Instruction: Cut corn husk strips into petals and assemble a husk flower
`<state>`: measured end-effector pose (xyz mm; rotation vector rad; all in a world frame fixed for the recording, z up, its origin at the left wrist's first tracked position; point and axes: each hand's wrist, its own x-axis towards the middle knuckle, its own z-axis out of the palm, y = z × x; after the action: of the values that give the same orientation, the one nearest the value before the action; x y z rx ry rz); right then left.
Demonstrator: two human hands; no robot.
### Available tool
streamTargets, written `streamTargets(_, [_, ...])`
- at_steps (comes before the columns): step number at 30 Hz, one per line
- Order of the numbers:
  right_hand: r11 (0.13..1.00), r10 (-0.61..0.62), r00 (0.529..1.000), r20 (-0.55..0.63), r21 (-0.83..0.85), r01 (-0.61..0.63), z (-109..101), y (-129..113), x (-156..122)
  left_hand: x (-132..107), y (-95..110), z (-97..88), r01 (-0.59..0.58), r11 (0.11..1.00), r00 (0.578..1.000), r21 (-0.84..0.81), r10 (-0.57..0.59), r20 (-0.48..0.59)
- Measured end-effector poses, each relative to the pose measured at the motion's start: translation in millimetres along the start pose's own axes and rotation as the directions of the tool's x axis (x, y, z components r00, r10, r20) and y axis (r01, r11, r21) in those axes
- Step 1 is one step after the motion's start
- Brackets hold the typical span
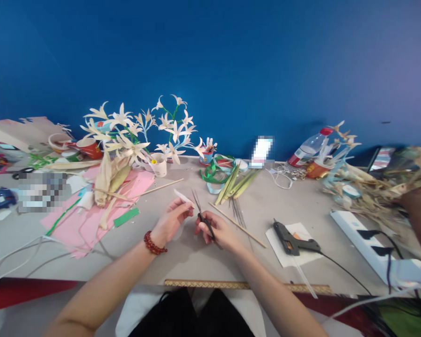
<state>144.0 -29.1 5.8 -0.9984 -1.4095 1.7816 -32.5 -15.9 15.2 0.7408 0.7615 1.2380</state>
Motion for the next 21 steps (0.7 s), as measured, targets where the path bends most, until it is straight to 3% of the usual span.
streamTargets(10, [0.995,0.072,0.992,0.108,0.067,-0.08,-3.0,0.2,-4.2,3.4,4.7,-1.6,0.011,0.997,1.0,-0.074,-0.011,0.002])
streamTargets(16, [0.996,0.06,0.994,0.095,0.059,-0.066,-4.6,0.5,-3.0,0.1,3.7,-0.3,-0.005,1.0,0.998,0.015,0.004,0.068])
streamTargets(21, [0.995,0.08,0.99,0.117,0.053,-0.086,-4.1,2.1,-3.1,0.0,-0.4,-4.1,-0.04,0.995,0.999,0.09,0.036,0.039])
